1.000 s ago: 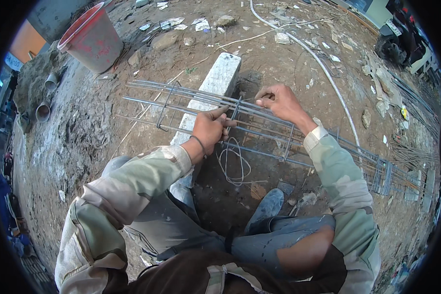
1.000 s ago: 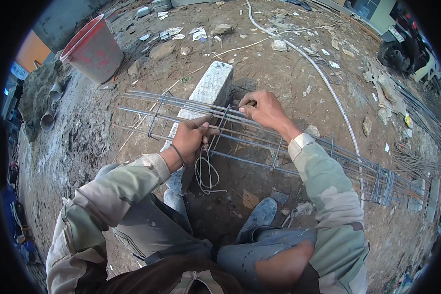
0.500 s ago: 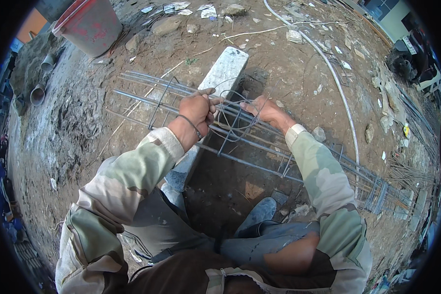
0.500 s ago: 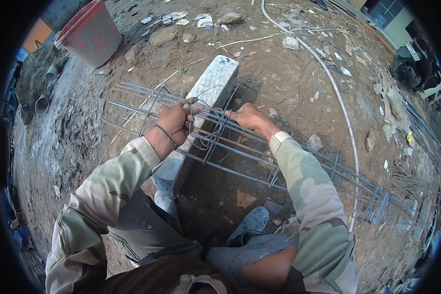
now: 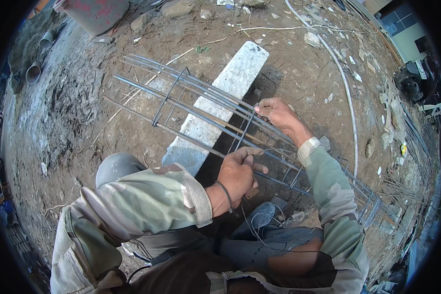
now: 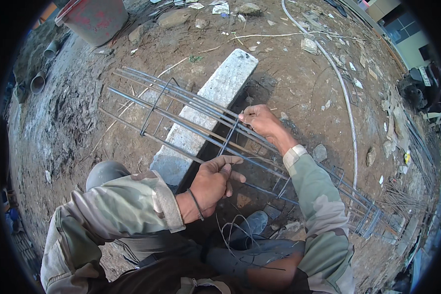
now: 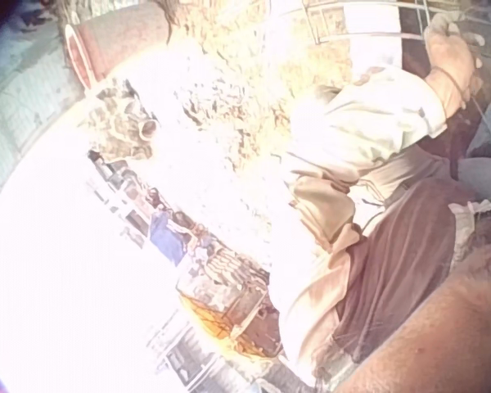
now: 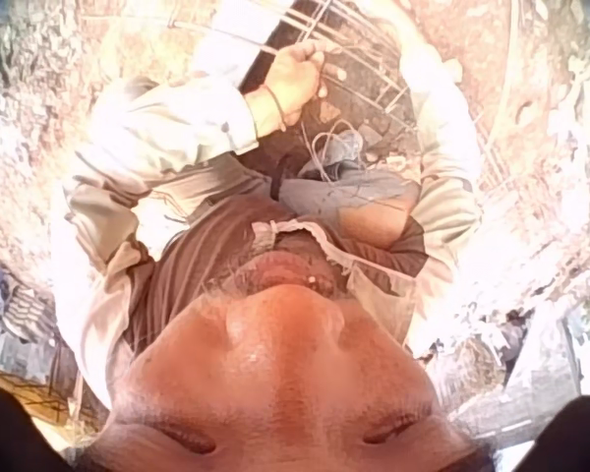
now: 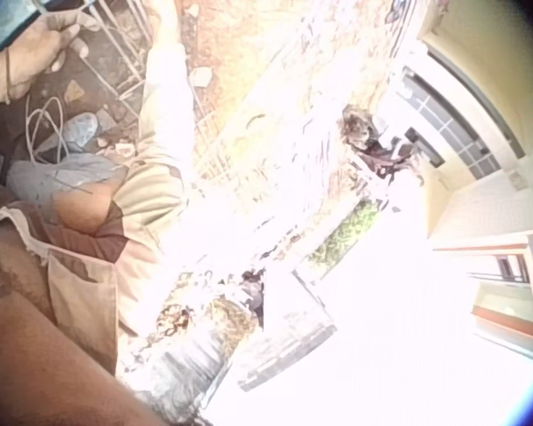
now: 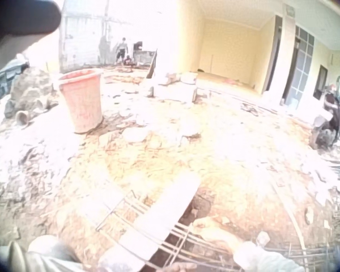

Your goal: The person assembles a rebar cage by sliding rebar stirrups along the metal rods and securing them with wire by hand and using pliers.

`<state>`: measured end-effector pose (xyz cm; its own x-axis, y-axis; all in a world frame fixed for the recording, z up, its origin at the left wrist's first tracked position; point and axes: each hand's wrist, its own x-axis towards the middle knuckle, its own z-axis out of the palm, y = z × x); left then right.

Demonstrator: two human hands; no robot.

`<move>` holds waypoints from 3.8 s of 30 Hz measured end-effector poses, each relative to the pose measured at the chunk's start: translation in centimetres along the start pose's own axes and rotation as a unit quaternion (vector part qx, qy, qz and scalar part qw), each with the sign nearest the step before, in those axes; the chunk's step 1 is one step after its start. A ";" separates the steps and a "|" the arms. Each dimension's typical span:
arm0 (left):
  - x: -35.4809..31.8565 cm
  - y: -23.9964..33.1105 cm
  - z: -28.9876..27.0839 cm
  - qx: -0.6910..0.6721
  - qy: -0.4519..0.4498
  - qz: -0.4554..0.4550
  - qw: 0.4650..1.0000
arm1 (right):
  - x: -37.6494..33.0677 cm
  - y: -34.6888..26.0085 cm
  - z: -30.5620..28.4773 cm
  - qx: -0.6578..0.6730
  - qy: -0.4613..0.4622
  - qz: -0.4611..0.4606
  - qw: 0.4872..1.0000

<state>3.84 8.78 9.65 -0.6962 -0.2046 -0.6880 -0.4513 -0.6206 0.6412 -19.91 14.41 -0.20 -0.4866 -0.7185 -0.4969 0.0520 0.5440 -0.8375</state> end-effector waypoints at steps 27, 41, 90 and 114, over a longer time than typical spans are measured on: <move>7.1 10.4 -7.5 -0.237 0.066 0.130 0.960 | -7.6 -0.8 3.7 -0.394 0.235 -0.313 0.831; 4.8 17.0 -12.3 -0.350 -0.031 0.188 0.917 | -10.8 1.3 3.5 -0.379 0.202 -0.137 0.893; 6.5 7.1 -5.7 -0.112 -0.065 -0.129 0.983 | -4.7 -2.0 2.7 -0.426 0.223 -0.538 0.693; 8.9 9.3 -6.8 -0.359 -0.120 -0.127 0.917 | -3.9 -2.2 4.9 -0.275 0.217 -0.384 0.854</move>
<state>-2.76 -3.96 7.14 -0.7618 0.1344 -0.6337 -0.1918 -0.9812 0.0225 -13.92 13.86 2.49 -0.4772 -0.7912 0.3824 -0.7872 0.1914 -0.5863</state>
